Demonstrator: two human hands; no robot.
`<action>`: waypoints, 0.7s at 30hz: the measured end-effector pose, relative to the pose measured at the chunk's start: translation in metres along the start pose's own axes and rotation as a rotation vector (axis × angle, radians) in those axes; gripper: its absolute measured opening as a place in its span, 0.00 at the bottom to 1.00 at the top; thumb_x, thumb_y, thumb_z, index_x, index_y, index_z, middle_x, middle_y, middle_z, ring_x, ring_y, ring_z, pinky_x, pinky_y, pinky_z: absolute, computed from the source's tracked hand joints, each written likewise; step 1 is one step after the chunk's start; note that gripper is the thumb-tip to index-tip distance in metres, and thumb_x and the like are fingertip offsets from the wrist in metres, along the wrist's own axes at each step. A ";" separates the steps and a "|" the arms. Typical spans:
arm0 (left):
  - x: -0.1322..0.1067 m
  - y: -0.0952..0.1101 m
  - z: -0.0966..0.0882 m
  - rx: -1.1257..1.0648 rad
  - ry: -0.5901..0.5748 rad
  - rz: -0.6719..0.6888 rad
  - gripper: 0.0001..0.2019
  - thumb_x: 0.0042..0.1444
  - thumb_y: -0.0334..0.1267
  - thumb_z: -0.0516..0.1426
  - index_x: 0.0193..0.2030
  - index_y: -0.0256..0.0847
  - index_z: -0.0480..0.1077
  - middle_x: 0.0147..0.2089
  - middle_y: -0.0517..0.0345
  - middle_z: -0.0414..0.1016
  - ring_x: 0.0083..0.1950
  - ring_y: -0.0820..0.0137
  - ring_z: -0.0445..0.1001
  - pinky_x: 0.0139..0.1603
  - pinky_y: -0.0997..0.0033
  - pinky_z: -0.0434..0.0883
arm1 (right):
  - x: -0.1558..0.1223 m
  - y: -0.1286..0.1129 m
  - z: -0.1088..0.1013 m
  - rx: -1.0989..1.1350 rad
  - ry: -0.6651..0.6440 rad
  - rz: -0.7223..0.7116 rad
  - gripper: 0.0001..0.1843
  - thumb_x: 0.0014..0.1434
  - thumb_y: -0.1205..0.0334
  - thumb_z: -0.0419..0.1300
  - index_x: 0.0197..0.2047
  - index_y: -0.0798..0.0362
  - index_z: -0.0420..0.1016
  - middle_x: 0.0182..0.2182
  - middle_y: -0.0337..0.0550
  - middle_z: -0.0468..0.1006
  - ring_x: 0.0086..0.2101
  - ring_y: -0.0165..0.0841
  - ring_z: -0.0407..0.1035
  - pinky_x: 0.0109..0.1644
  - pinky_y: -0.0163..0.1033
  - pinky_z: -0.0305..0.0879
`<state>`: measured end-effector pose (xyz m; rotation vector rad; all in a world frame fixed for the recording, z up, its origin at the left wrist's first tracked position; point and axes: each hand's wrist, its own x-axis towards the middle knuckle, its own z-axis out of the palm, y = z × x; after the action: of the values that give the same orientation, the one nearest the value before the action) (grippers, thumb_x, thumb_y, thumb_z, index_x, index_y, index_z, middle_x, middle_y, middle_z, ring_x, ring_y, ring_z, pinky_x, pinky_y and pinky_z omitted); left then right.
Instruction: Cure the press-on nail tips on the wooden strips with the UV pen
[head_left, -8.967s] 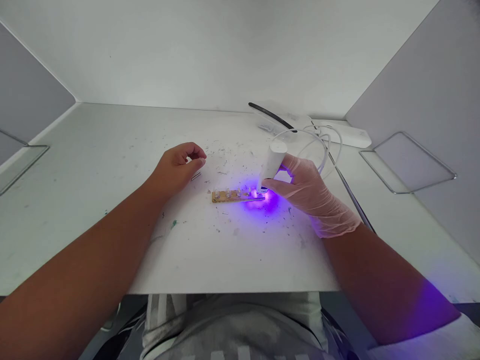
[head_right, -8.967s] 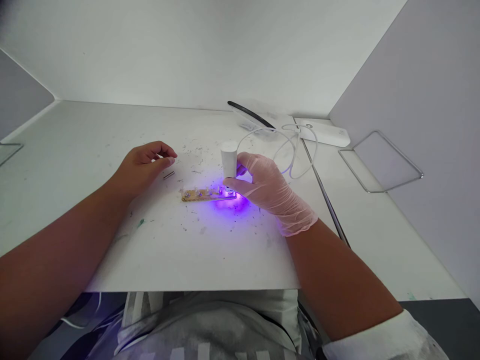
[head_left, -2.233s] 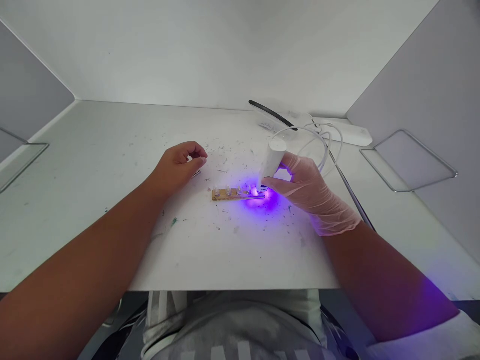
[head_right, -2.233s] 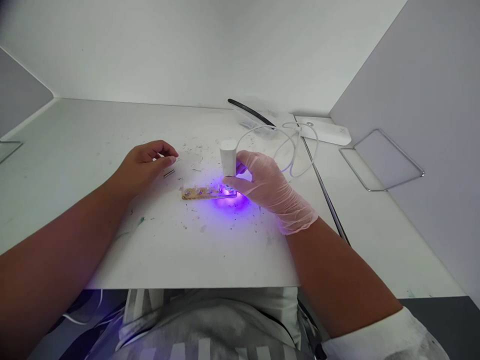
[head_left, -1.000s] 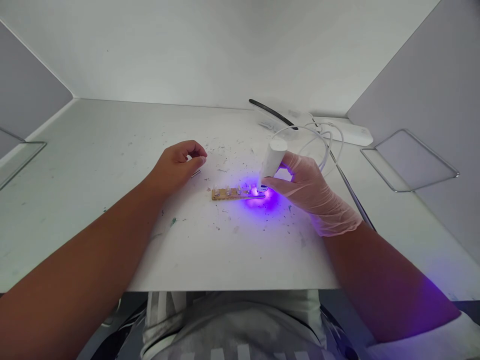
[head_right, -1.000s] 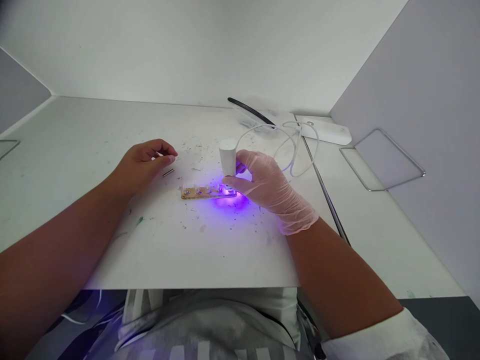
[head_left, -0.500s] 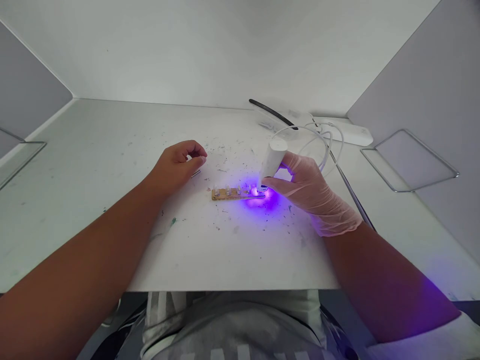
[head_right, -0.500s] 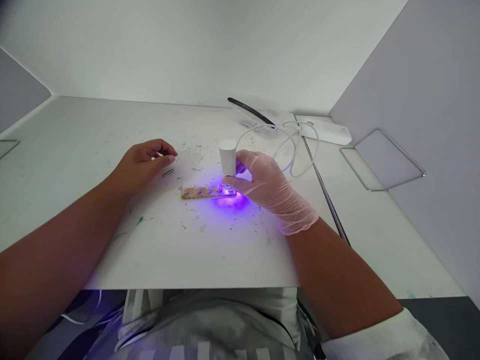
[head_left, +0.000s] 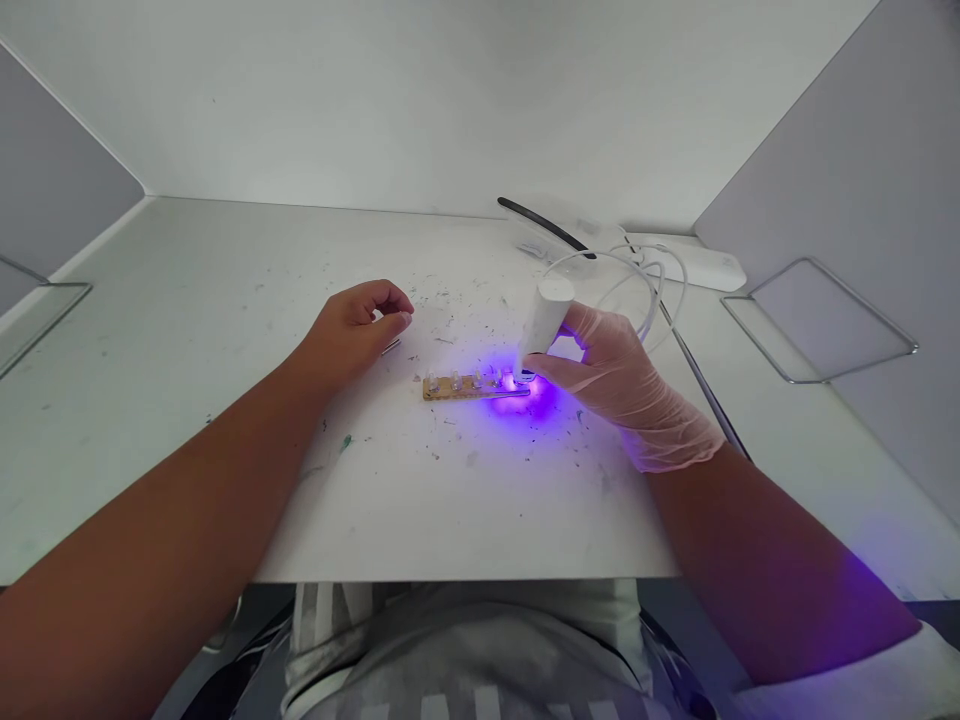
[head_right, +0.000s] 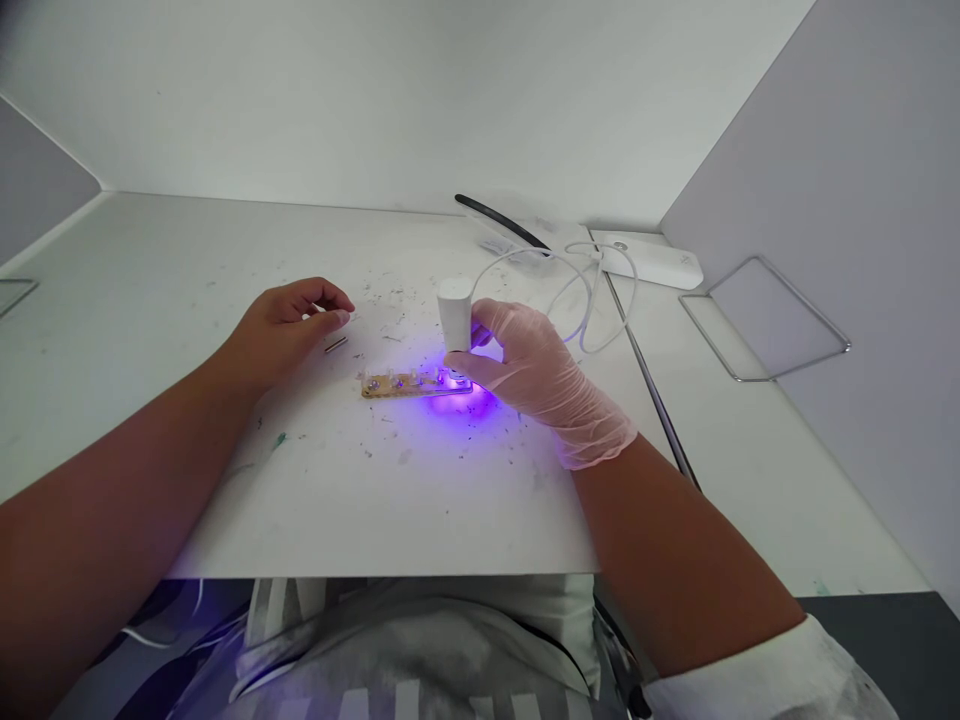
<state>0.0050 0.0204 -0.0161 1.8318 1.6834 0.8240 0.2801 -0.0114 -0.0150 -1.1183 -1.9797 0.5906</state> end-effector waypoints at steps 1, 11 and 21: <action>0.000 0.000 0.000 -0.002 0.001 0.001 0.05 0.51 0.41 0.58 0.34 0.45 0.73 0.37 0.57 0.75 0.29 0.72 0.65 0.26 0.73 0.63 | 0.000 0.000 0.000 0.002 -0.002 -0.001 0.03 0.52 0.66 0.63 0.32 0.51 0.73 0.28 0.35 0.77 0.32 0.31 0.71 0.38 0.41 0.67; -0.001 0.000 0.000 -0.007 -0.004 -0.014 0.05 0.51 0.40 0.58 0.34 0.45 0.73 0.36 0.58 0.73 0.30 0.73 0.64 0.26 0.73 0.62 | 0.002 0.001 0.000 -0.011 0.005 0.008 0.03 0.51 0.65 0.63 0.31 0.51 0.74 0.27 0.35 0.77 0.31 0.31 0.70 0.36 0.41 0.66; 0.001 -0.002 0.001 0.017 -0.004 0.001 0.05 0.52 0.41 0.58 0.34 0.46 0.73 0.36 0.58 0.74 0.30 0.72 0.65 0.27 0.72 0.63 | 0.001 0.003 0.000 -0.012 0.010 -0.009 0.02 0.51 0.65 0.63 0.31 0.51 0.73 0.27 0.35 0.77 0.30 0.30 0.70 0.35 0.40 0.66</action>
<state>0.0040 0.0215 -0.0183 1.8450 1.6922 0.8080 0.2808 -0.0089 -0.0166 -1.1172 -1.9813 0.5684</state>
